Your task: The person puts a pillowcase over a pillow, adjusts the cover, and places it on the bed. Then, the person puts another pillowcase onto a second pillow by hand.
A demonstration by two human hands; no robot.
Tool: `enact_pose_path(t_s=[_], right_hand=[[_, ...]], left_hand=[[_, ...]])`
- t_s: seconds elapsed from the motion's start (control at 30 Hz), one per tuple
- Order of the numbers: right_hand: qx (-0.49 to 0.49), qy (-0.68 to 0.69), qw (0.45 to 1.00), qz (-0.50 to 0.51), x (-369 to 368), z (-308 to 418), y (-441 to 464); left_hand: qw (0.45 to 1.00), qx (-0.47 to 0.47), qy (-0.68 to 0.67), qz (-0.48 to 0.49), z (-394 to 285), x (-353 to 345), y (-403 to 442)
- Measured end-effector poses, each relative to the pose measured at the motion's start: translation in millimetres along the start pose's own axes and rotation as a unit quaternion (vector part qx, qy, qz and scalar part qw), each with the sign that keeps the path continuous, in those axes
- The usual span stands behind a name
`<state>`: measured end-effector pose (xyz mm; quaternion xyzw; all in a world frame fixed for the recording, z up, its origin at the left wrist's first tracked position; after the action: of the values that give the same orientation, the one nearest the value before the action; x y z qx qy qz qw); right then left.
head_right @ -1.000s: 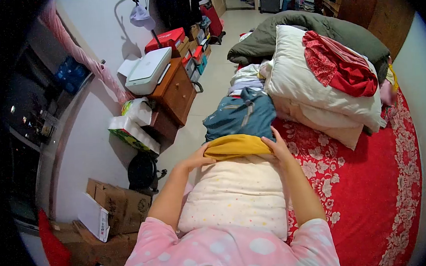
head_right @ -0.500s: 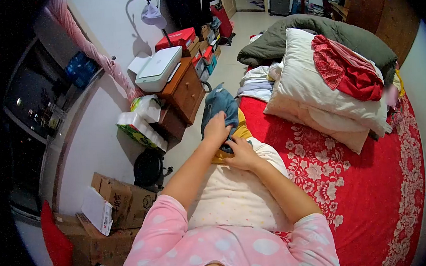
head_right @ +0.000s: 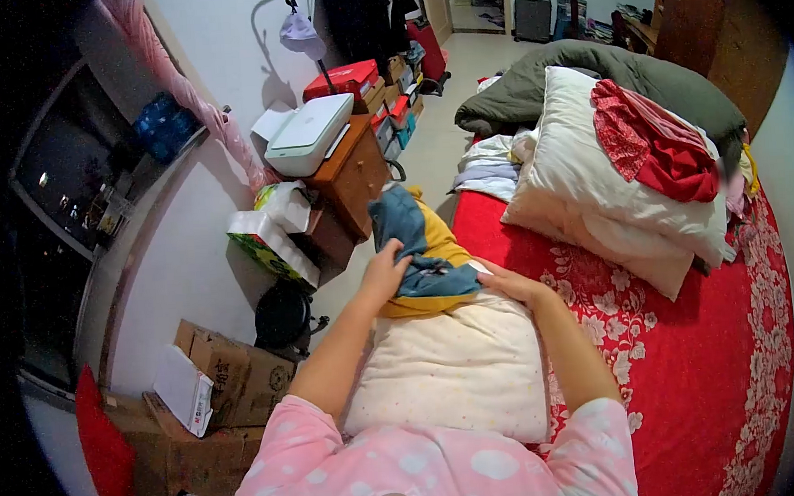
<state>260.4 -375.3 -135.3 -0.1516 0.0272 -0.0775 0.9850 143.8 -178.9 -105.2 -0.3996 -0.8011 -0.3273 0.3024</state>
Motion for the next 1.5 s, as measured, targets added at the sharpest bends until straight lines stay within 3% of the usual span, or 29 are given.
enact_pose_path(t_s=[0.1,0.2,0.23,0.37,0.5,0.63,0.73,0.8,0.9,1.0,1.03,1.07,1.1,1.17,1.23,1.3,1.4,1.43,1.5], right_hand=[[0.046,0.131,0.990,0.025,-20,15,0],[0.077,-0.018,0.996,-0.036,-43,45,5],[0.088,-0.010,0.996,-0.031,-55,55,7],[0.126,-0.097,0.985,-0.063,-75,57,19],[0.136,-0.147,0.978,-0.063,-90,57,19],[0.175,-0.270,0.940,-0.118,-108,69,14],[0.204,-0.299,0.920,-0.153,-111,73,14],[0.195,-0.300,0.916,-0.181,-109,74,14],[0.138,-0.138,0.927,-0.319,-87,60,16],[0.250,-0.019,0.910,-0.331,-74,38,33],[0.246,-0.028,0.909,-0.334,-70,29,43],[0.239,0.152,0.923,-0.260,-61,3,64],[0.223,0.326,0.901,-0.178,-54,-24,87],[0.214,0.549,0.796,-0.143,-61,5,68],[0.194,0.226,0.906,-0.300,-51,0,57],[0.117,-0.077,0.905,-0.401,-50,15,27],[0.197,-0.165,0.877,-0.406,-46,9,32],[0.138,-0.144,0.903,-0.381,-51,26,23],[0.100,-0.185,0.901,-0.379,-53,26,27]], left_hand=[[0.997,0.040,0.041,-0.058,12,37,5],[0.994,-0.070,0.002,-0.080,-35,65,5],[0.998,-0.041,-0.036,0.004,-37,57,6],[0.991,-0.101,0.049,0.070,-61,56,-7],[0.986,-0.083,0.141,0.033,-39,56,14],[0.965,-0.176,0.194,-0.003,-44,50,38],[0.981,-0.083,0.170,0.051,-20,44,65],[0.984,-0.095,0.153,0.004,-29,47,64],[0.986,-0.115,0.124,0.018,-62,42,48],[0.983,-0.158,0.088,-0.005,-85,39,28],[0.983,-0.166,0.078,0.006,-92,36,23],[0.985,-0.154,0.062,0.036,-101,33,15],[0.986,-0.143,0.046,0.065,-113,30,4],[0.984,-0.141,0.027,0.111,-121,19,-16],[0.977,-0.154,0.021,0.145,-123,11,-34],[0.978,-0.175,0.019,0.113,-122,21,-34],[0.980,-0.188,0.023,0.056,-114,29,-29],[0.983,-0.178,0.025,0.035,-111,33,-24],[0.990,-0.121,0.073,0.023,-95,33,-13]])
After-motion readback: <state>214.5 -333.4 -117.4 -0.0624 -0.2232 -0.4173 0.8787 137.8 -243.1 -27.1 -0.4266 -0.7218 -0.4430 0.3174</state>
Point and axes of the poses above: each hand's wrist, its own y-axis towards the middle knuckle, its own x-axis out of the back of the hand, z = x × y, the point moved 8 cm from there along y, towards the middle knuckle, and after that the axes turned 7 degrees about -x, right-handed, at the moved point
